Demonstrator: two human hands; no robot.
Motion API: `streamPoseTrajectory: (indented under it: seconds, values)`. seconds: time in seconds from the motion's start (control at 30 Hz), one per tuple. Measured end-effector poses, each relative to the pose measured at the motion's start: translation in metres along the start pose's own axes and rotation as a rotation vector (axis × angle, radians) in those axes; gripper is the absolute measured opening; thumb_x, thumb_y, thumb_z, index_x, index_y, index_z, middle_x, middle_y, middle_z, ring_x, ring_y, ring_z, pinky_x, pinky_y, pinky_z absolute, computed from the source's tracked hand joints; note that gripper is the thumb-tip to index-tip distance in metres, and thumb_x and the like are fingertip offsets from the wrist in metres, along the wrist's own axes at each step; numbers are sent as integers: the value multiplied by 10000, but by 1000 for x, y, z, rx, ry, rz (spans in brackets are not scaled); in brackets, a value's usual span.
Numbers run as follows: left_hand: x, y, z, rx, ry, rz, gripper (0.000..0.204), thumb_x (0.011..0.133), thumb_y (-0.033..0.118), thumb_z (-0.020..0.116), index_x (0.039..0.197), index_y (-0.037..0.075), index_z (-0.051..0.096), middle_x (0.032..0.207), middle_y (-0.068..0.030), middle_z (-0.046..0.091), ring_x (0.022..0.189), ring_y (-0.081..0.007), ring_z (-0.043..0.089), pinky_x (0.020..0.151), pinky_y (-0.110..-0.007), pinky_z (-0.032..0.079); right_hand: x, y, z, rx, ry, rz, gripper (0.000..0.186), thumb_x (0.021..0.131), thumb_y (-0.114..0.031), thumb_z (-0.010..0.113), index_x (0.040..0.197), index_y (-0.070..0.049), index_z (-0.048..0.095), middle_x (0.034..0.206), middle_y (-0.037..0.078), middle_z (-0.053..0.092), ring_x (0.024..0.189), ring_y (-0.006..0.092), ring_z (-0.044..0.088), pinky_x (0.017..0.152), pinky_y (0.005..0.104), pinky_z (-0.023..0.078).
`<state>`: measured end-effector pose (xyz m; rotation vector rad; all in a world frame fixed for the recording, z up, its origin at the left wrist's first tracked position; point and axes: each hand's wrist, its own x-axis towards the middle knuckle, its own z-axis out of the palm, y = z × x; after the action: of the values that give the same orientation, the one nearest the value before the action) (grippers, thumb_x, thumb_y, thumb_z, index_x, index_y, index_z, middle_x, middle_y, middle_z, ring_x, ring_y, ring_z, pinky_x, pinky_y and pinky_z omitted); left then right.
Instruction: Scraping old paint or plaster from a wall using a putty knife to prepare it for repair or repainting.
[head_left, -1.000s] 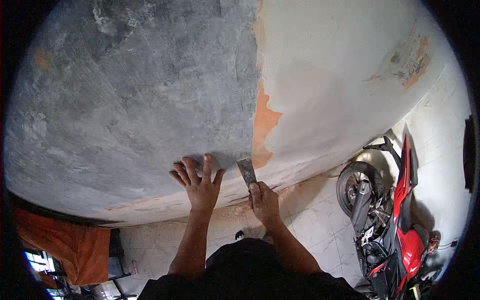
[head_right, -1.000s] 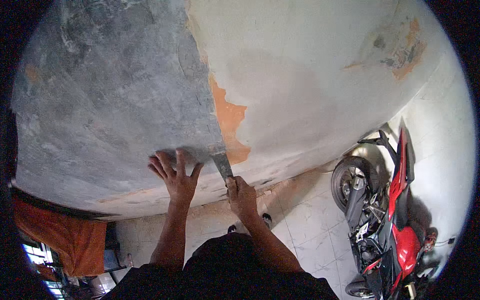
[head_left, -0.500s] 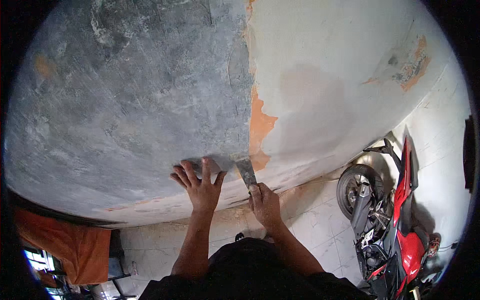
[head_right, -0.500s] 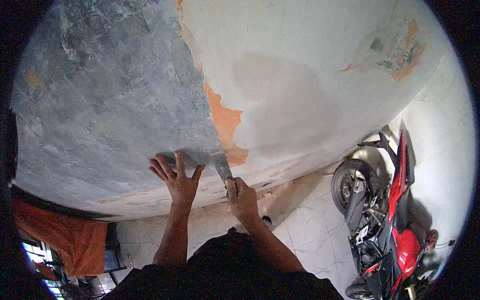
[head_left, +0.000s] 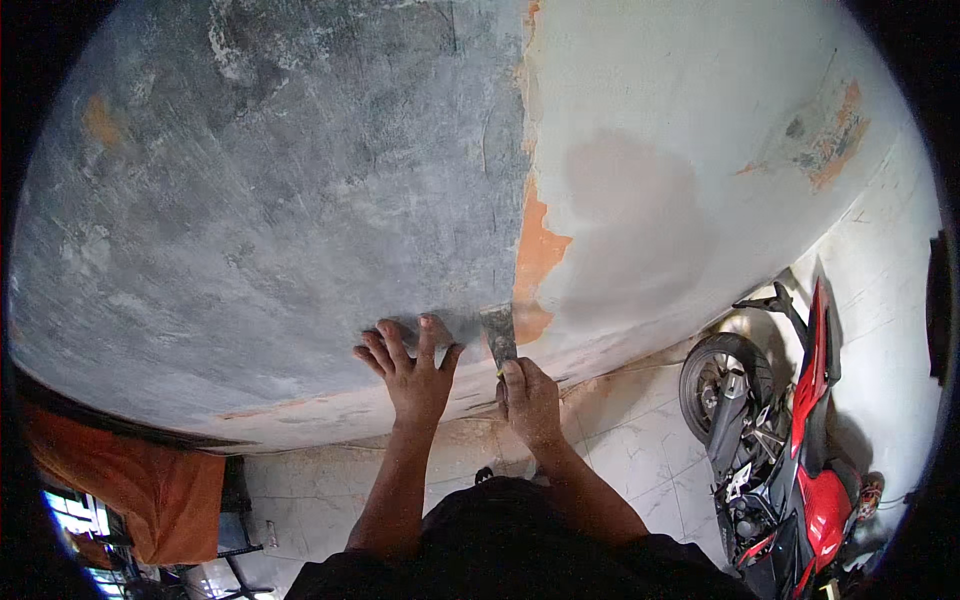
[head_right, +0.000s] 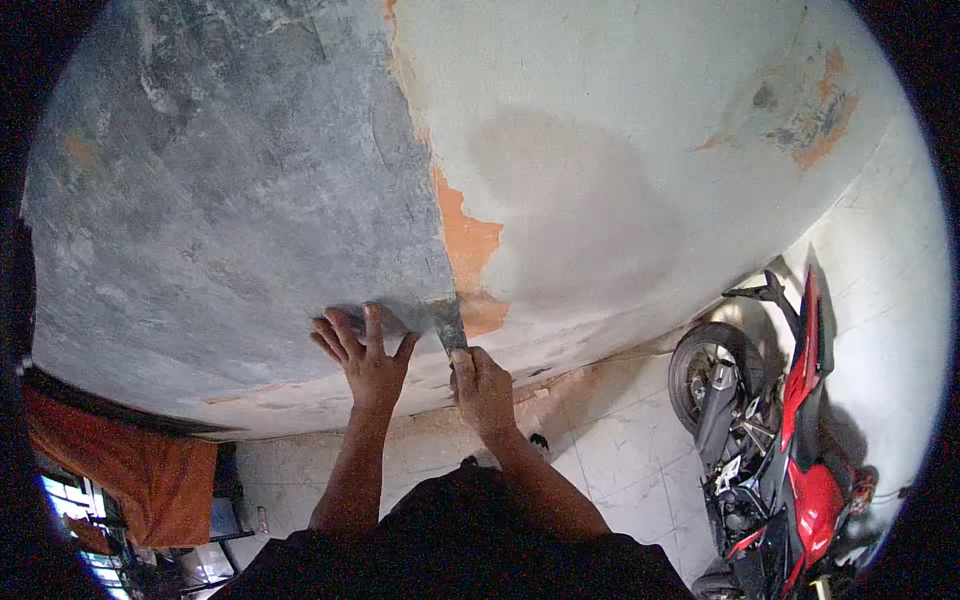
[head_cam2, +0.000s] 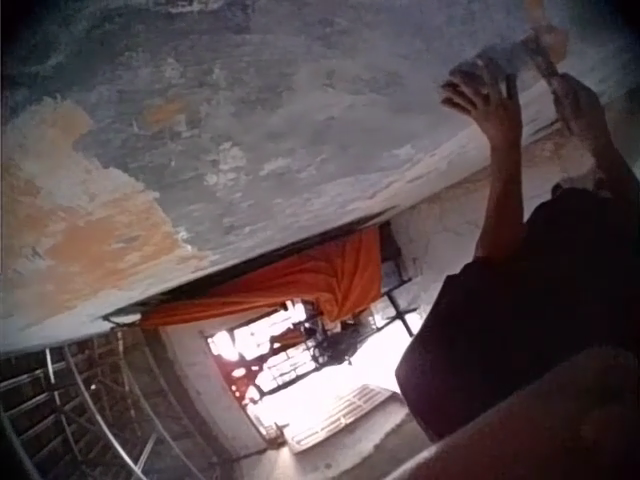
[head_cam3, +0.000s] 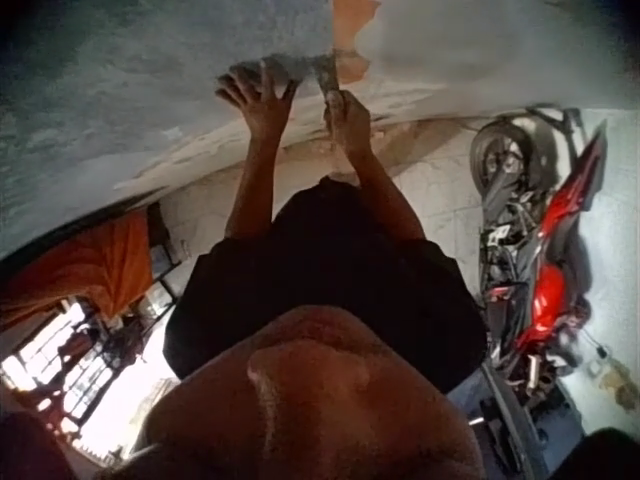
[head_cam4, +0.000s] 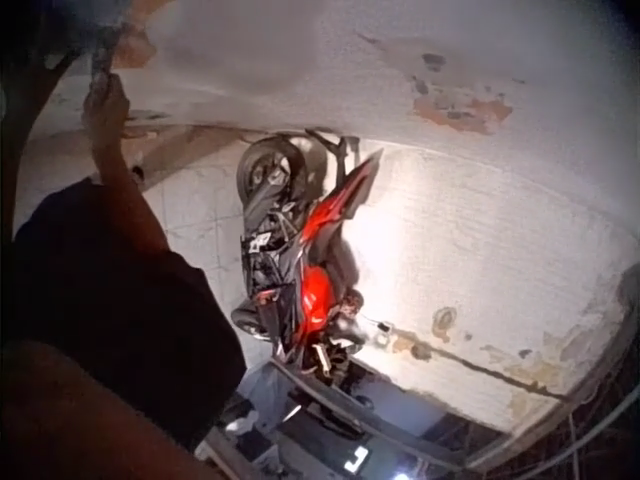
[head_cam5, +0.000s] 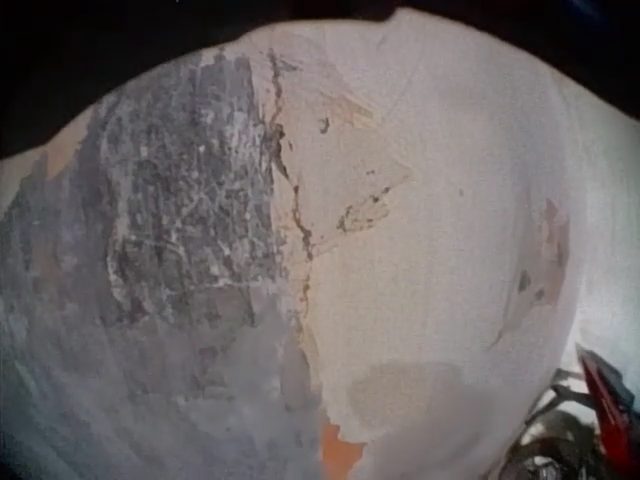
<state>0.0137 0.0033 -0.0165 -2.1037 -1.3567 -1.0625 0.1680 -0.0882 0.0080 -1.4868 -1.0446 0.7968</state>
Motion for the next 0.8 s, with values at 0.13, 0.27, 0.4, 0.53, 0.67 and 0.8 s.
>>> streamPoseTrajectory:
  seconds: [0.13,0.27,0.4,0.53,0.67,0.8]
  values:
    - [0,3,1,-6,-24,-9,934,781,526,764,1536,293,266,1579,-286,47,1432,-564,-6,1055,-781,111,-15,22,-2,-49,18,17,383,1040,-333,445,859,-19,570,534,29,515,425,116,482,423,309,398]
    - [0,1,-2,58,-22,48,1024,757,567,766,1547,221,215,1587,-274,-43,1424,-577,-48,1066,-778,91,-20,17,-4,57,-71,184,362,1031,-328,470,902,-12,591,593,77,577,492,186,579,492,348,456]
    - [0,1,-2,7,2,18,963,788,528,757,1550,290,218,1583,-280,16,1432,-565,-27,1047,-793,101,-21,14,-7,-3,-22,88,378,1030,-340,470,887,-10,588,586,82,571,498,197,586,499,358,461]
    - [-3,-3,-3,60,0,52,1024,761,572,760,1550,226,205,1588,-275,-40,1434,-558,-47,1070,-772,73,-7,14,-3,-45,11,45,383,1036,-332,458,859,-11,570,573,35,542,444,122,504,439,311,414]
    - [0,-1,-3,53,11,50,1027,754,558,773,1546,222,214,1586,-284,-28,1434,-559,-52,1071,-771,70,-16,16,-2,8,45,-11,389,1034,-335,459,843,-15,570,541,30,519,438,115,489,437,307,402]
    - [4,1,4,8,16,16,957,786,517,766,1546,289,232,1578,-278,35,1432,-564,-9,1055,-787,105,-7,8,-3,-9,2,71,376,1033,-319,468,835,-14,567,529,26,506,436,108,476,435,305,395]
